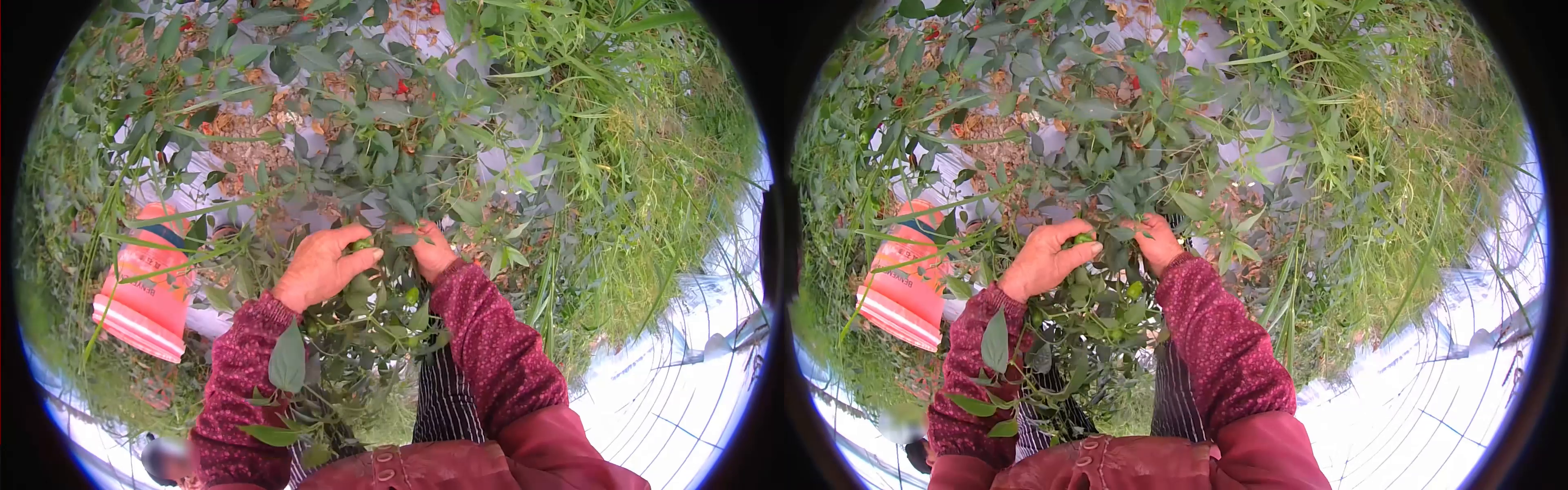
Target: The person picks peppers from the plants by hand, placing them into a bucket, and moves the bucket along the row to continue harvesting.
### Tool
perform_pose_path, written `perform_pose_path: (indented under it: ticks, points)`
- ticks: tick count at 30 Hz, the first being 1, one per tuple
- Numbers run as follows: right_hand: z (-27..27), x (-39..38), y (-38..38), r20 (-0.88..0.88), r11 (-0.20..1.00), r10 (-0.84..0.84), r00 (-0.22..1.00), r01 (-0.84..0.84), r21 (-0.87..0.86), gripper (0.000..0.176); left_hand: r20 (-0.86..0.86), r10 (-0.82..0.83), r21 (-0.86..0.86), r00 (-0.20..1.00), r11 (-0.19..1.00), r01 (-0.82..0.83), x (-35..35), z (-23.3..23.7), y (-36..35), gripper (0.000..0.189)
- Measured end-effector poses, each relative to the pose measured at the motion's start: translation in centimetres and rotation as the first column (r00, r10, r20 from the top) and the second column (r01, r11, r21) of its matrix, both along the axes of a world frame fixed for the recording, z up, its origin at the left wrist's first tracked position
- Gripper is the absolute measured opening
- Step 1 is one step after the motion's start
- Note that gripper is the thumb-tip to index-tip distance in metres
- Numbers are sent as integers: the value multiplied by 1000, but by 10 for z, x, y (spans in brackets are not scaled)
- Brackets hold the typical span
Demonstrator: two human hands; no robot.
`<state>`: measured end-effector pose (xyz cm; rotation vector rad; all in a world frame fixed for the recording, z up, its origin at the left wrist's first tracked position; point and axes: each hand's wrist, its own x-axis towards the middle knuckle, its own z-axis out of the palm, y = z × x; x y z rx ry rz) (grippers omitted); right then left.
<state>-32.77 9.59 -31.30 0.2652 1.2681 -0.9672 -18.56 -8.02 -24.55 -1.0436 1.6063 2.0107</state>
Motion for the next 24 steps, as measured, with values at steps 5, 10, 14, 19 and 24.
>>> perform_pose_path:
  ticks: [5, 10, 14, 19, 24]
  points:
    - [28, -9, -10, 153, 972, -205, 967, 183, 149, 40, 44, -62, -165, 997, 984, 69, 33, 4, 37, 42]
    - [50, -11, -17, 290, 962, -271, 918, 257, 89, 47, 113, -137, -130, 984, 980, 152, 35, 15, 45, 39]
    - [50, -10, 0, 339, 944, -330, 881, 310, 113, 53, 182, -114, -141, 977, 980, 141, 33, 22, 35, 37]
    - [50, -21, 4, 289, 941, -330, 899, 290, 172, 50, 128, -193, -168, 973, 963, 213, 50, 12, 55, 37]
    - [52, -24, 4, 388, 891, -448, 805, 439, 117, 51, -18, -319, -285, 948, 910, 301, 48, 16, 69, 40]
